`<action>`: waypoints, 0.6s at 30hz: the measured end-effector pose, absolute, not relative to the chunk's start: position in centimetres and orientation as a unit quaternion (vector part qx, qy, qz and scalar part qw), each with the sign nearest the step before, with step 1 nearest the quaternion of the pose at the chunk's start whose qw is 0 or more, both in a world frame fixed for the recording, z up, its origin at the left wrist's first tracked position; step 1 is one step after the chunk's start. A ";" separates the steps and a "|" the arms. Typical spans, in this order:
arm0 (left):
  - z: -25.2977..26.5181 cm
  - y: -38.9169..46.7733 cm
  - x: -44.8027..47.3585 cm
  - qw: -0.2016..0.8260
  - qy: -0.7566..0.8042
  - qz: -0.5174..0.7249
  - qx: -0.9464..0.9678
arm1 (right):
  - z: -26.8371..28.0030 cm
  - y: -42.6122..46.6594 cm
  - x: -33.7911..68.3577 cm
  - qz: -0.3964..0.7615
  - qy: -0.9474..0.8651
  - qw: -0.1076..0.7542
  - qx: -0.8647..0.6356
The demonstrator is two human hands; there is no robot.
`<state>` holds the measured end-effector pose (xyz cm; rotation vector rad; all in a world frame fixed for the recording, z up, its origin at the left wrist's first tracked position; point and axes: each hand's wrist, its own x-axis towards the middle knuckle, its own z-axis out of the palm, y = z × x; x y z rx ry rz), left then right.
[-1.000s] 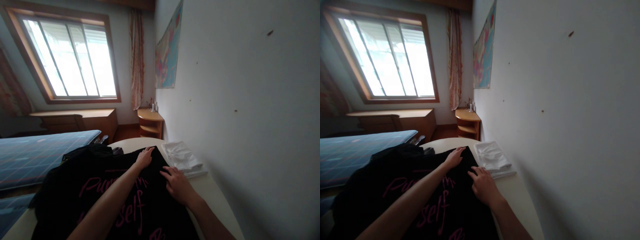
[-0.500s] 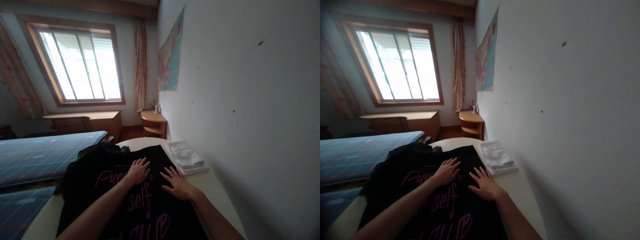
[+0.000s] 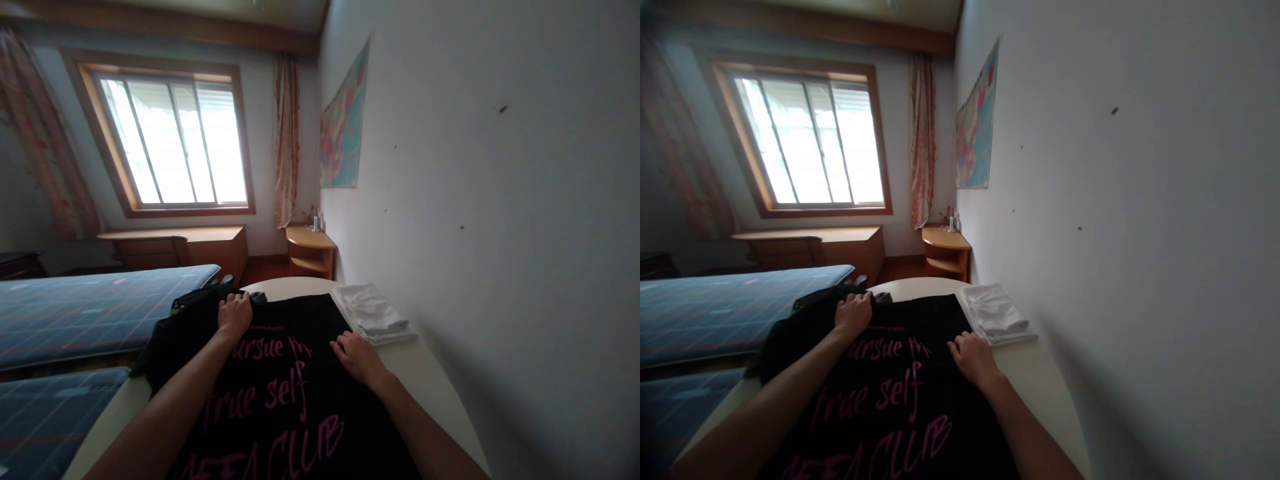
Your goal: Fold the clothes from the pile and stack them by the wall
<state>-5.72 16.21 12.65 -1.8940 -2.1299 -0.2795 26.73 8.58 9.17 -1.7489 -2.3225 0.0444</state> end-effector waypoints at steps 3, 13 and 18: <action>12.8 16.9 -6.6 0.109 -0.738 -0.072 -0.662 | 9.7 8.7 26.4 -0.003 -0.780 0.082 -0.621; 14.2 19.9 -7.3 0.003 -0.719 -0.042 -0.694 | 10.8 15.2 23.8 -0.001 -0.770 0.043 -0.637; 13.8 20.4 -8.3 -0.025 -0.707 -0.015 -0.707 | 10.9 20.2 21.0 0.007 -0.781 0.100 -0.617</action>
